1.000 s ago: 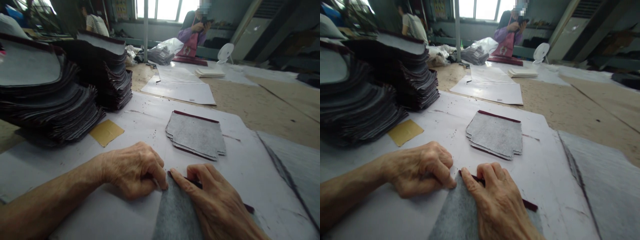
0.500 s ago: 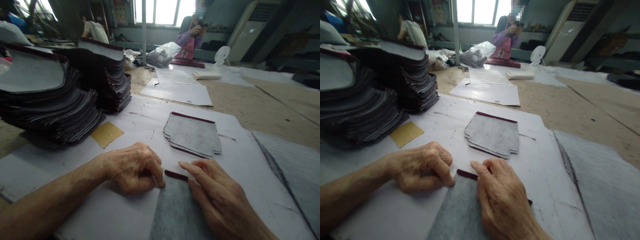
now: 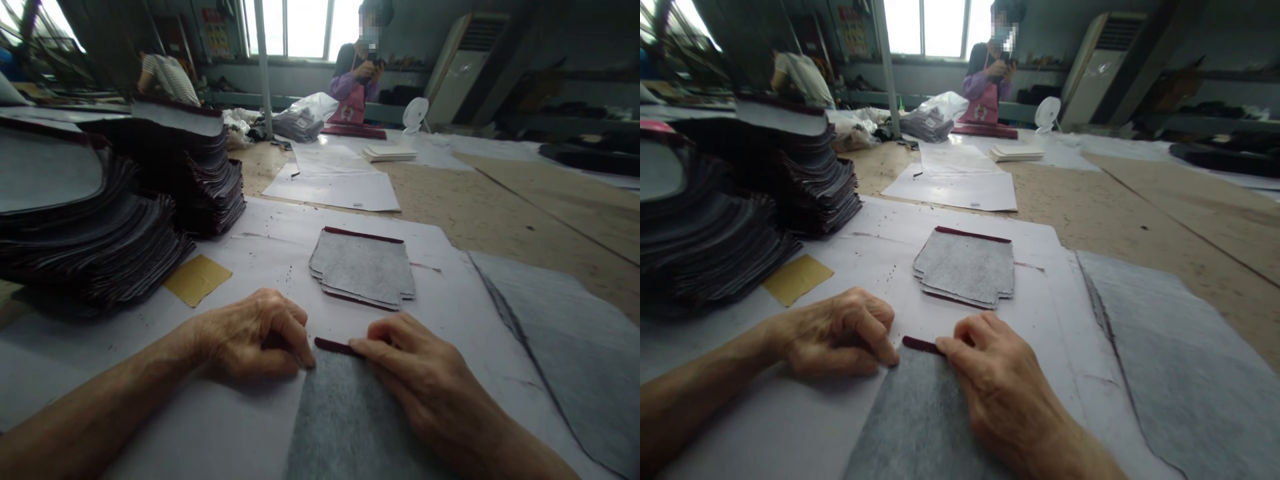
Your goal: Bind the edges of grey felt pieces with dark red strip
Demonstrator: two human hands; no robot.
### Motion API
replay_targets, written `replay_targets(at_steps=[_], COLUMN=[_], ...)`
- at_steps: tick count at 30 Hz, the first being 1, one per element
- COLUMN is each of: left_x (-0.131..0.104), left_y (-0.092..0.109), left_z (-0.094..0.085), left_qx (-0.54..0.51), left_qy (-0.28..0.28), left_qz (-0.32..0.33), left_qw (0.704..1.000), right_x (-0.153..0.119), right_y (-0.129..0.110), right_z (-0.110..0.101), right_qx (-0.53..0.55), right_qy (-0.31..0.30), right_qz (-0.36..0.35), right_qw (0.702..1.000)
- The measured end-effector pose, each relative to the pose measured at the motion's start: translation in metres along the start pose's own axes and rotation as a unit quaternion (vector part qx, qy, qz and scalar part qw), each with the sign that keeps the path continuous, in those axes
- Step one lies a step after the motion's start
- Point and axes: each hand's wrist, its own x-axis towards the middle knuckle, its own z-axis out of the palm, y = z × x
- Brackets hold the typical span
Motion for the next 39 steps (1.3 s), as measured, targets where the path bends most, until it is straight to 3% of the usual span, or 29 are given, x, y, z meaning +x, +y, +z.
replay_targets(at_steps=[3,6,11,17,24,28,32,35,39], left_x=[0.006,0.014,0.019,0.015,0.015,0.016,0.017,0.018,0.017], left_y=[-0.001,-0.001,0.004,0.013,0.014,0.013,0.009,0.005,-0.003], left_z=[0.004,0.010,0.016,0.020,0.022,0.021,0.016,0.014,0.012], left_qx=[-0.016,0.023,0.056,0.135,0.147,0.011,-0.211,-0.258,-0.279], left_qy=[0.099,0.161,0.125,0.100,0.086,0.100,0.095,0.130,0.170], left_qz=[-0.010,-0.019,-0.058,-0.083,-0.080,-0.126,-0.191,-0.205,-0.225], left_qw=[0.995,0.986,0.989,0.982,0.982,0.987,0.954,0.935,0.918], right_x=[-0.004,-0.006,-0.005,-0.001,0.004,0.007,0.004,-0.002,-0.008], right_y=[-0.010,-0.014,-0.006,0.003,-0.009,-0.011,0.004,0.022,0.037], right_z=[0.011,0.016,0.006,-0.012,-0.010,-0.013,-0.029,-0.042,-0.048], right_qx=[-0.077,-0.095,0.009,0.054,0.052,0.074,0.162,0.230,0.295], right_qy=[0.001,0.015,0.045,-0.016,-0.065,-0.064,-0.086,-0.092,-0.053], right_qz=[-0.071,-0.053,0.052,0.214,0.187,0.221,0.289,0.320,0.342], right_qw=[0.995,0.994,0.998,0.975,0.979,0.970,0.939,0.914,0.891])
